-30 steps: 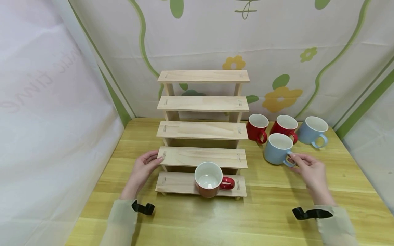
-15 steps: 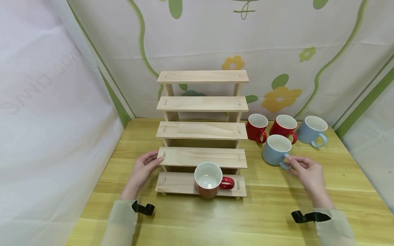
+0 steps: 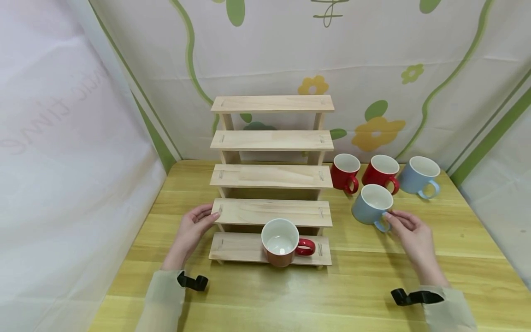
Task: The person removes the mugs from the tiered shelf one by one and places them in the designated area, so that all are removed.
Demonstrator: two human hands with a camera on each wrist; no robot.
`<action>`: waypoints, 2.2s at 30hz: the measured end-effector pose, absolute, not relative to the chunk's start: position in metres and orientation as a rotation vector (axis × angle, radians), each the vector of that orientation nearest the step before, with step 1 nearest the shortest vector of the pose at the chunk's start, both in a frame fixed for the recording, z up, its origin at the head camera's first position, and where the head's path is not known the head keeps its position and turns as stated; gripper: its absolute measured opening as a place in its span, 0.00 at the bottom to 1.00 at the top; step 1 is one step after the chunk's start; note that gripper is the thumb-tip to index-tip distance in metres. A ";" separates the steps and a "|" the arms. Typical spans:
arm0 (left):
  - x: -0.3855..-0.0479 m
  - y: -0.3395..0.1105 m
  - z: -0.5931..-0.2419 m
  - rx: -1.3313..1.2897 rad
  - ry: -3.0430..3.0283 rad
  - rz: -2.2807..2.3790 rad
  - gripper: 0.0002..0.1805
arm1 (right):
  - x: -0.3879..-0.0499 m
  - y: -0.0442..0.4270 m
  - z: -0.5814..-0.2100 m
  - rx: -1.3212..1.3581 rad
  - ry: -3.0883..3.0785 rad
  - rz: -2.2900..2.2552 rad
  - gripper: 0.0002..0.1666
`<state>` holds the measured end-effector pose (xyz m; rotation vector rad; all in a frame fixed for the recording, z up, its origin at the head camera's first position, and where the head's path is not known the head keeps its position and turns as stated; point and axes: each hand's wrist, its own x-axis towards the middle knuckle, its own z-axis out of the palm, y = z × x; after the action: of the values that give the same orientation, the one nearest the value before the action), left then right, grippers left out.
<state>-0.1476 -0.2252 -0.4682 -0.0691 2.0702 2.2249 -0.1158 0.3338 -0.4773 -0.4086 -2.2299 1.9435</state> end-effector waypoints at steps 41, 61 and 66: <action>-0.147 -0.225 -0.468 -0.080 2.051 2.240 0.26 | -0.083 0.189 -0.421 0.686 -2.488 1.970 0.17; -0.147 -0.224 -0.468 -0.061 2.067 2.235 0.26 | -0.076 0.162 -0.445 0.467 -2.539 2.073 0.13; -0.147 -0.224 -0.468 -0.074 2.073 2.233 0.26 | -0.075 0.162 -0.447 0.486 -2.514 2.077 0.13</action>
<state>-0.1471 -0.2240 -0.4678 -0.0737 2.0732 2.2326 -0.0754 0.1622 -0.4472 0.4860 -2.5142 2.0772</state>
